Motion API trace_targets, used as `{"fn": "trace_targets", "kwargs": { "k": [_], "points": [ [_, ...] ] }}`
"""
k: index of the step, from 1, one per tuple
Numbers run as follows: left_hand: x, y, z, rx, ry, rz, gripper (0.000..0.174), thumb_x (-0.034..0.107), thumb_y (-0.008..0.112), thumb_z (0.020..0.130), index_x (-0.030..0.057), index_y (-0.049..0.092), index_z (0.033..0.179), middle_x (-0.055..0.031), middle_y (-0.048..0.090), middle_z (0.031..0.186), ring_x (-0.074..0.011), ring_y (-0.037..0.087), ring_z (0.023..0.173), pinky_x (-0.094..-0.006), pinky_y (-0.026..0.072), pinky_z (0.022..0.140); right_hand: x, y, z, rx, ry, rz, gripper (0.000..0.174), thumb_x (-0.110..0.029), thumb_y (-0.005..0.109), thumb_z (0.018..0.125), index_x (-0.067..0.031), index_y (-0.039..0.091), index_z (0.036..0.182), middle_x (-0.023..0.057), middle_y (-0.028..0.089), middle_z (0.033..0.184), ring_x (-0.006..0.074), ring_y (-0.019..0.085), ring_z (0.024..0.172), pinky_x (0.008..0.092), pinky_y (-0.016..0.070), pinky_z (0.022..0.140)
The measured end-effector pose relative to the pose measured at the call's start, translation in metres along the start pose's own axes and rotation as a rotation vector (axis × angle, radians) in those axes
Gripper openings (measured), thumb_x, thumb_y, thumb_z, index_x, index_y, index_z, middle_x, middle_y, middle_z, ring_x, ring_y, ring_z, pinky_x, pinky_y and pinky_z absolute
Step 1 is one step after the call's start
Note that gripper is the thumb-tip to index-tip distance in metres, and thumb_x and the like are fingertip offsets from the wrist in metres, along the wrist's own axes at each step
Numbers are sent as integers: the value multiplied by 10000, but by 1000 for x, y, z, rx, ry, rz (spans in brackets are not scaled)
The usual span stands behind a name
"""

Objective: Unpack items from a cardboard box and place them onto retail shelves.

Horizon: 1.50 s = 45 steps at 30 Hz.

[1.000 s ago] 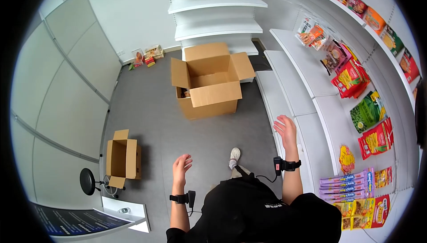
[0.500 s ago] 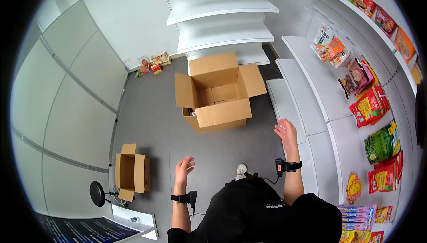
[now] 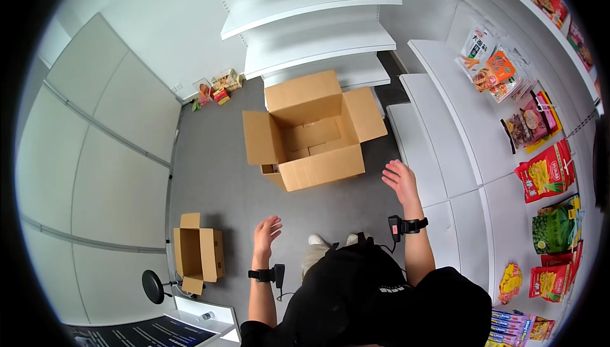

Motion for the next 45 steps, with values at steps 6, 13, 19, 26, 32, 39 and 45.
{"fn": "trace_targets", "kwargs": {
  "k": [6,13,19,26,32,39,45],
  "points": [
    [24,-4,43,25,-8,18,448,354,567,913,1,572,1190,-99,640,1113,-200,614,991,-337,487,866,5,16,33,29,36,-13,441,-333,580,918,28,521,1164,161,575,1125,274,604,1002,396,537,838],
    [48,-25,117,-23,-32,21,446,364,578,907,12,565,1180,-105,637,1124,-202,615,997,-340,487,848,12,45,62,103,-22,39,464,-329,581,914,35,505,1192,174,566,1142,281,601,1010,401,536,844],
    [77,-66,209,-5,-20,43,443,360,587,894,12,566,1167,-106,633,1129,-203,611,999,-345,481,838,31,95,92,179,23,-8,488,-337,587,906,40,496,1202,183,557,1165,295,595,1020,408,527,857],
    [51,-120,328,143,-6,225,603,352,635,837,-60,498,1255,-183,586,1206,-268,574,1089,-371,454,905,58,151,116,230,52,-64,508,-344,574,915,51,482,1221,196,541,1190,311,587,1035,419,520,863],
    [44,-128,398,171,-10,509,773,375,687,769,-112,432,1313,-259,562,1227,-313,555,1136,-367,431,953,68,161,100,270,71,-75,517,-351,565,919,50,475,1233,190,538,1189,319,585,1035,419,517,859],
    [-3,-108,474,5,-132,443,581,343,653,786,-107,580,1146,-229,652,1058,-305,626,1005,-369,469,878,57,128,68,432,35,-47,438,-337,555,924,16,510,1181,167,568,1139,304,592,1009,434,513,865],
    [43,-42,441,-181,159,990,409,332,566,811,-9,663,1014,-220,675,934,-354,650,895,-416,492,795,71,96,33,510,1,-3,411,-335,555,924,1,525,1159,151,587,1107,294,601,991,437,512,854]
  ]
}}
Point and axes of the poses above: each hand's wrist, its own z-axis towards the middle knuckle, its own y-axis out of the palm, x = y × z, the point moved 6 cm from there along z, towards the middle knuckle
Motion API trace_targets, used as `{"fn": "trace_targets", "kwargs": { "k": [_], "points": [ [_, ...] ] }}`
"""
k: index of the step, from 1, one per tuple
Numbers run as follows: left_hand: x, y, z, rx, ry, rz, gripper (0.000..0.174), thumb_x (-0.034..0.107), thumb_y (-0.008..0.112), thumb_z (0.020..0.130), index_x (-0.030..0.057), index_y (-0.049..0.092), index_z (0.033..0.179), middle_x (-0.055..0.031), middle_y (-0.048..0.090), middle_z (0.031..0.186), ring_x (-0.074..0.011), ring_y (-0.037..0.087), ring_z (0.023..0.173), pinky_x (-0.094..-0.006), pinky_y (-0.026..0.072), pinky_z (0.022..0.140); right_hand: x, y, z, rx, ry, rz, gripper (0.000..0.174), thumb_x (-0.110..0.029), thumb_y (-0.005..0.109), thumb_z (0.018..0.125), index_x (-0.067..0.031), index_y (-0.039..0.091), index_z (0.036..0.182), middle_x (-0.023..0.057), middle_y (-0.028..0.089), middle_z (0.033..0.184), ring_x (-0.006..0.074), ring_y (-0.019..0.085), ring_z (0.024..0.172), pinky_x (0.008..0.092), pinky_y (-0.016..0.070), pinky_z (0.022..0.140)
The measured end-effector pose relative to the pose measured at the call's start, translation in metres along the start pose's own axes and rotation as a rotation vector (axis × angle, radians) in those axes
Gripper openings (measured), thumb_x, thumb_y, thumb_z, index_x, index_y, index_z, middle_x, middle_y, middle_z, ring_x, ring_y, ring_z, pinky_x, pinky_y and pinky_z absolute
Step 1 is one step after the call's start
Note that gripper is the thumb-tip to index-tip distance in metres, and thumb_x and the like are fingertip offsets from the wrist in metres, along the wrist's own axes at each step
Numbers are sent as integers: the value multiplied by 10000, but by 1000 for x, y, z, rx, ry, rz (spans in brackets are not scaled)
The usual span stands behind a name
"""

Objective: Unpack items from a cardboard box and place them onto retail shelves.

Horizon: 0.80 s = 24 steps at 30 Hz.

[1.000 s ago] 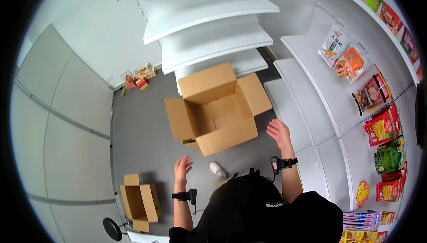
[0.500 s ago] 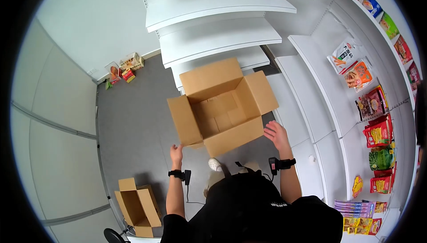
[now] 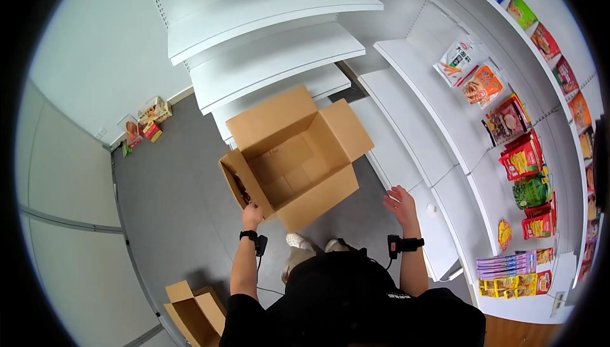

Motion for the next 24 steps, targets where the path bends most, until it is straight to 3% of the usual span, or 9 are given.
{"fn": "trace_targets", "kwargs": {
  "k": [1,4,7,13,16,17,19,23,24],
  "points": [
    [12,-4,-5,37,66,126,401,332,553,812,5,662,1016,-225,670,941,-364,647,892,-421,492,788,7,-8,1,-12,4,6,412,-339,556,922,0,526,1156,149,588,1107,294,602,988,440,510,855],
    [13,8,0,18,76,-23,406,345,533,810,5,667,986,-223,672,912,-398,636,874,-441,491,776,15,-23,0,-3,35,-7,423,-351,564,916,-2,529,1153,150,587,1114,295,597,1003,451,505,857],
    [64,-23,-41,63,152,-91,389,329,541,804,-23,664,916,-224,673,839,-384,649,818,-429,500,745,22,-31,-3,-5,76,-7,465,-361,574,909,7,514,1187,164,568,1152,308,577,1045,467,499,862],
    [113,-17,-103,-7,321,-245,325,257,587,792,-67,608,783,-202,630,685,-238,617,634,-380,481,605,49,-19,-7,-191,256,109,645,-382,593,898,48,378,1328,225,466,1286,362,515,1145,533,460,938],
    [147,-13,-159,-5,354,-309,266,192,582,804,-72,598,782,-76,585,636,-123,535,616,-313,441,564,83,11,-13,-324,458,153,775,-419,618,878,60,281,1385,262,401,1348,417,469,1197,573,424,979],
    [156,-14,-178,-1,365,-329,258,187,582,805,-71,597,787,-70,581,639,-121,529,617,-310,438,564,97,22,-16,-366,531,145,822,-435,629,870,62,248,1402,274,380,1366,438,453,1214,585,411,990],
    [165,-15,-209,9,381,-371,244,176,581,807,-67,594,797,-58,572,647,-116,516,621,-304,431,564,135,37,-20,-365,730,194,936,-481,645,846,59,159,1435,283,282,1431,468,377,1270,611,373,1008],
    [137,-18,-248,82,377,-334,298,231,584,800,-66,580,784,-160,604,650,-223,574,599,-366,457,577,181,68,-47,-341,1019,287,1118,-575,657,799,30,5,1476,274,67,1524,484,204,1366,646,281,1051],
    [130,-22,-259,93,381,-327,301,234,583,800,-66,587,795,-160,608,653,-228,574,600,-367,457,580,188,75,-55,-326,1031,325,1084,-591,626,814,-22,1,1492,261,-30,1538,469,100,1400,657,215,1074]
  ]
}}
Point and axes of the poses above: each hand's wrist, its own z-axis towards the middle knuckle, its own y-axis out of the palm, x = y × z, the point moved 6 cm from there along z, towards the middle knuckle
